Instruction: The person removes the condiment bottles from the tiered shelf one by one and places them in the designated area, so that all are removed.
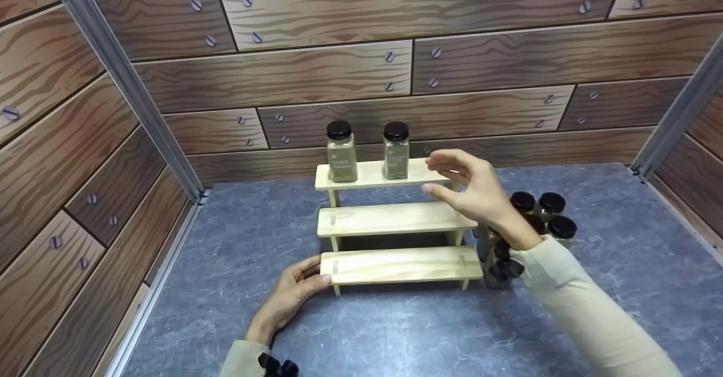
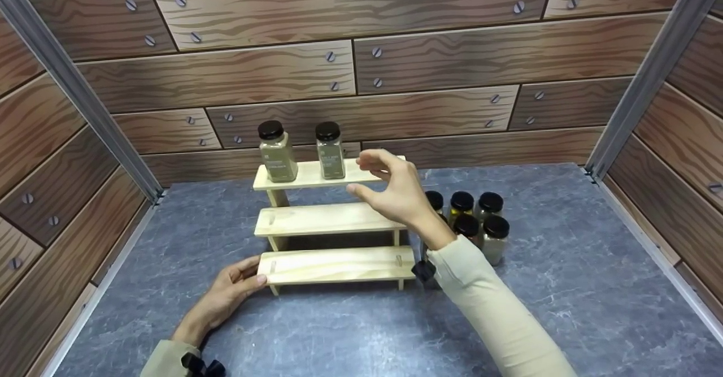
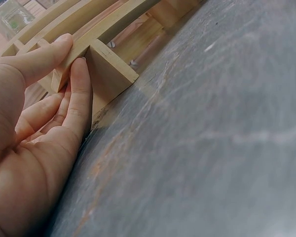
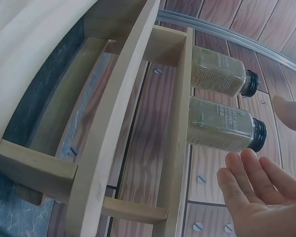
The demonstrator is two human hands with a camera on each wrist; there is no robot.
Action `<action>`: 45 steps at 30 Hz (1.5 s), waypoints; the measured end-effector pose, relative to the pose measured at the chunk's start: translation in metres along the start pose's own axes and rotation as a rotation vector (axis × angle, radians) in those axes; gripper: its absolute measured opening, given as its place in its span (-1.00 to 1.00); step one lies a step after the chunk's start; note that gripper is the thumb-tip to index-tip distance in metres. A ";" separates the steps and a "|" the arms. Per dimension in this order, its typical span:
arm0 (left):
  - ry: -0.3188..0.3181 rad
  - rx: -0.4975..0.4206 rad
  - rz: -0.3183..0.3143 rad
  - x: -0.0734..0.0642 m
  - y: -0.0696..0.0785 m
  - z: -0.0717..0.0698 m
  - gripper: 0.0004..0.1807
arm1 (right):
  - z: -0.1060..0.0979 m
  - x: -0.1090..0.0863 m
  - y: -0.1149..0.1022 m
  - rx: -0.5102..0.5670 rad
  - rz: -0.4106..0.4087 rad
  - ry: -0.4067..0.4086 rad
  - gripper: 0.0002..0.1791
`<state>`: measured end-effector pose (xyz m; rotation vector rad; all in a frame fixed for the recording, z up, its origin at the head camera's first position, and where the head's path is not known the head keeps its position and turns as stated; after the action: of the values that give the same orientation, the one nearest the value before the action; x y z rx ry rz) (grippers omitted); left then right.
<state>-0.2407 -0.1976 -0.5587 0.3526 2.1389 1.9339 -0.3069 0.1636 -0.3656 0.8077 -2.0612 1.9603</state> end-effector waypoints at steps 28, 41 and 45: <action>-0.019 -0.017 0.006 -0.002 -0.003 0.002 -0.21 | 0.020 0.044 0.019 -0.039 0.093 0.047 -0.27; 0.007 -0.014 0.002 -0.002 -0.002 0.001 -0.22 | 0.030 0.064 0.019 -0.016 0.120 0.079 -0.33; 0.009 -0.023 0.002 -0.001 -0.001 0.000 -0.21 | 0.033 0.069 0.017 -0.010 0.098 0.088 -0.38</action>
<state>-0.2396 -0.1985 -0.5600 0.3424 2.1200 1.9631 -0.3650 0.1138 -0.3508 0.6175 -2.0954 1.9950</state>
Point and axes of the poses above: each hand's wrist, its own x-axis towards the middle knuckle, its own z-axis out of the palm, y = z × x, the point moved 3 cm from there along x, towards the middle knuckle, and after that the axes turned 13 degrees about x, right-handed, at the moved point
